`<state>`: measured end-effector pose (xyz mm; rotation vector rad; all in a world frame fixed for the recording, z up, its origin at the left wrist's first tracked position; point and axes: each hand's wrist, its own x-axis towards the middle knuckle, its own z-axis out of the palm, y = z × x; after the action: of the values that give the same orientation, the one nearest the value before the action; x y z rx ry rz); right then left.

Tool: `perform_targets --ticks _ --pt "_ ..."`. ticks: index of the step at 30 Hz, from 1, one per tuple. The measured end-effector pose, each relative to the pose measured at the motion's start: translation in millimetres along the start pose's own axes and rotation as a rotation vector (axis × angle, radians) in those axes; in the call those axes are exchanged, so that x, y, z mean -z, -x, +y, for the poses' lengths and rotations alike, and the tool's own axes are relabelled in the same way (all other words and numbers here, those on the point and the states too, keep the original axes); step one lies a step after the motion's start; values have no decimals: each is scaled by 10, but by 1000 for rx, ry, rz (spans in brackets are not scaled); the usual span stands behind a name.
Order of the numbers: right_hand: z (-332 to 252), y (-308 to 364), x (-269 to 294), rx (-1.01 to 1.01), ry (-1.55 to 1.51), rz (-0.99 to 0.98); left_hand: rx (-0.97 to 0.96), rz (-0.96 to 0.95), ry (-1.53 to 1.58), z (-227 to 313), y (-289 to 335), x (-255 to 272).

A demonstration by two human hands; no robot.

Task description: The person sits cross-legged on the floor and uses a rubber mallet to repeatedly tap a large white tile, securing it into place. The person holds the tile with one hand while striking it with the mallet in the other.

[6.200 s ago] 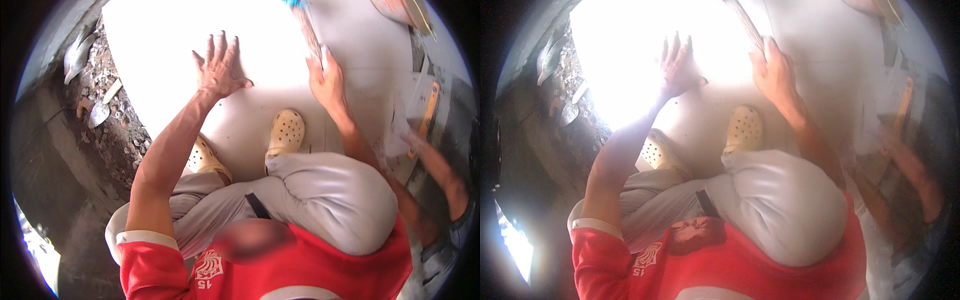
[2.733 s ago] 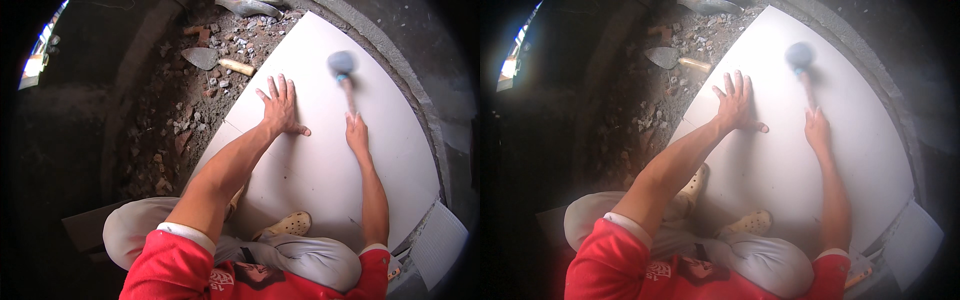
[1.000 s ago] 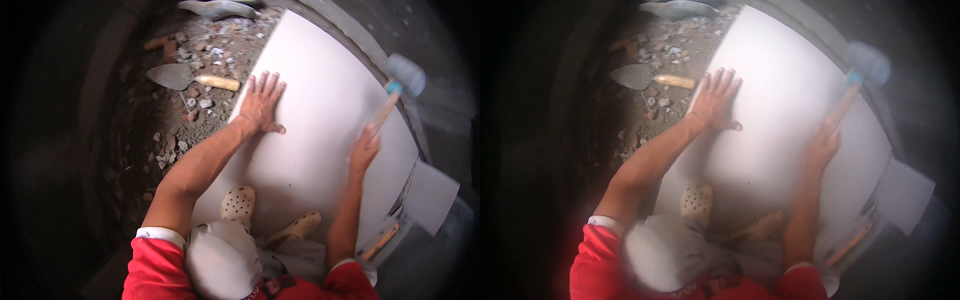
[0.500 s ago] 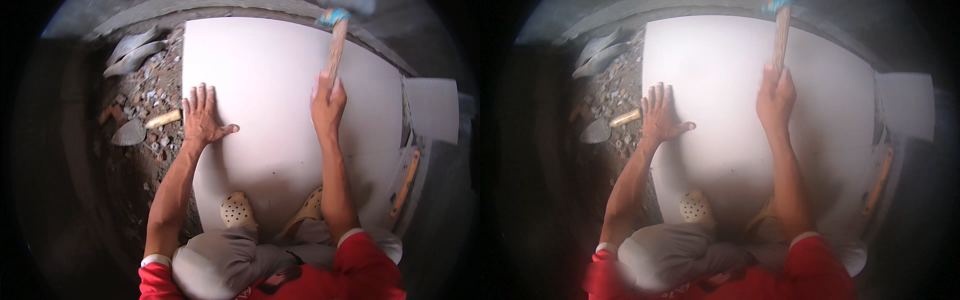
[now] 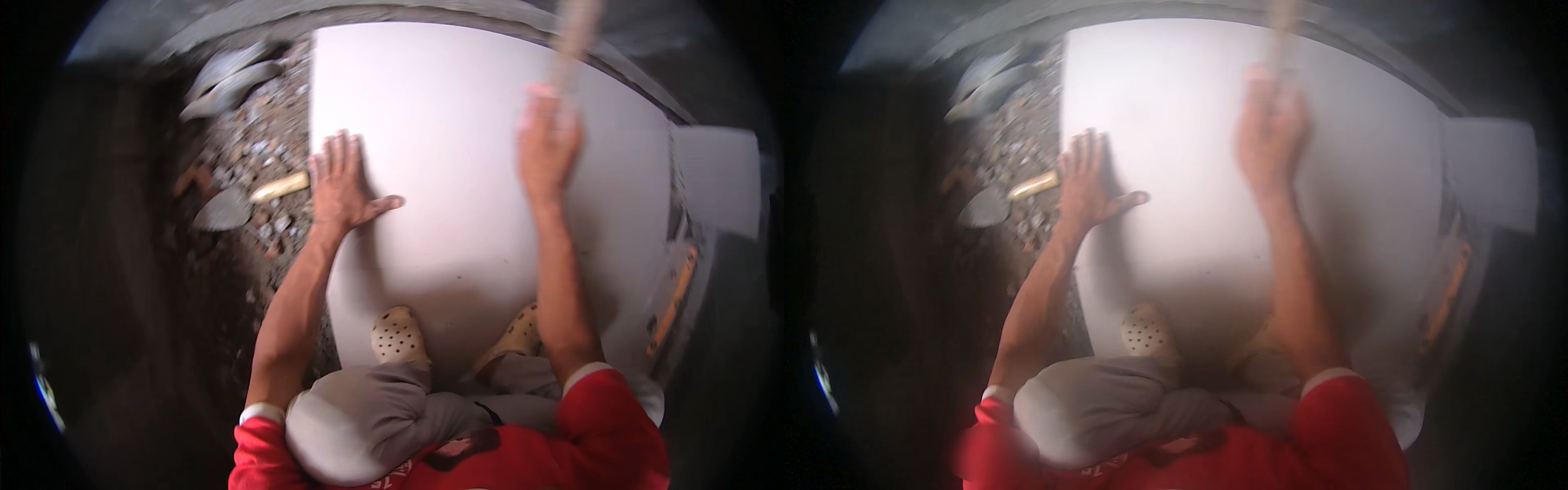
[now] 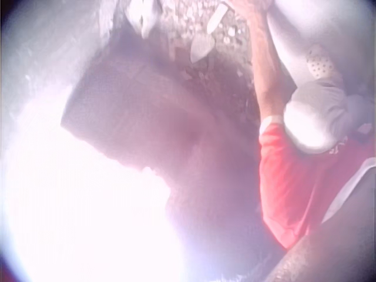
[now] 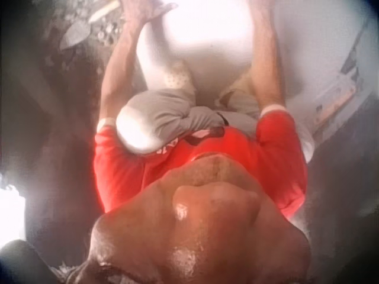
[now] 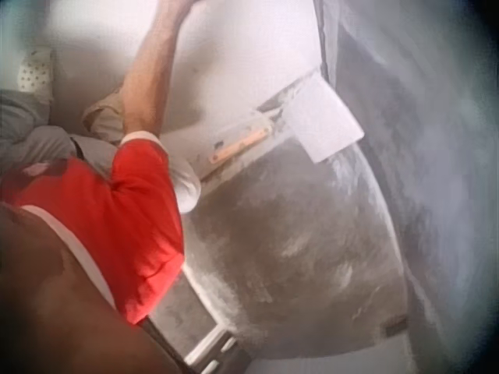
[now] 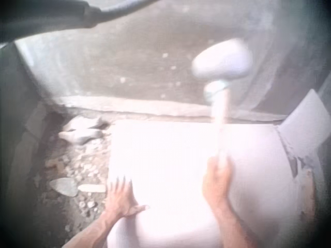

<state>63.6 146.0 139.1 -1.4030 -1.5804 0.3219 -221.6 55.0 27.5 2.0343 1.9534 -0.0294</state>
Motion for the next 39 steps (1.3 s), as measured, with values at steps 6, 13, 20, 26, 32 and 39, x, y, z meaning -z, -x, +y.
perform_targets --ticks 6,13,20,26,32,39 --pt "240 388 -600 -33 97 -22 52 23 -38 38 2 -43" --pt "115 8 -605 -129 -19 -237 34 109 46 34 52 -105" --pt "131 231 -1009 202 191 -253 23 226 101 18 63 -230" --pt "144 7 -682 -122 -8 -487 25 279 122 -2 48 -315" --pt "429 420 -758 260 78 -319 23 322 137 -6 47 -353" --pt "135 252 -397 -53 80 -548 113 250 125 136 556 -470"
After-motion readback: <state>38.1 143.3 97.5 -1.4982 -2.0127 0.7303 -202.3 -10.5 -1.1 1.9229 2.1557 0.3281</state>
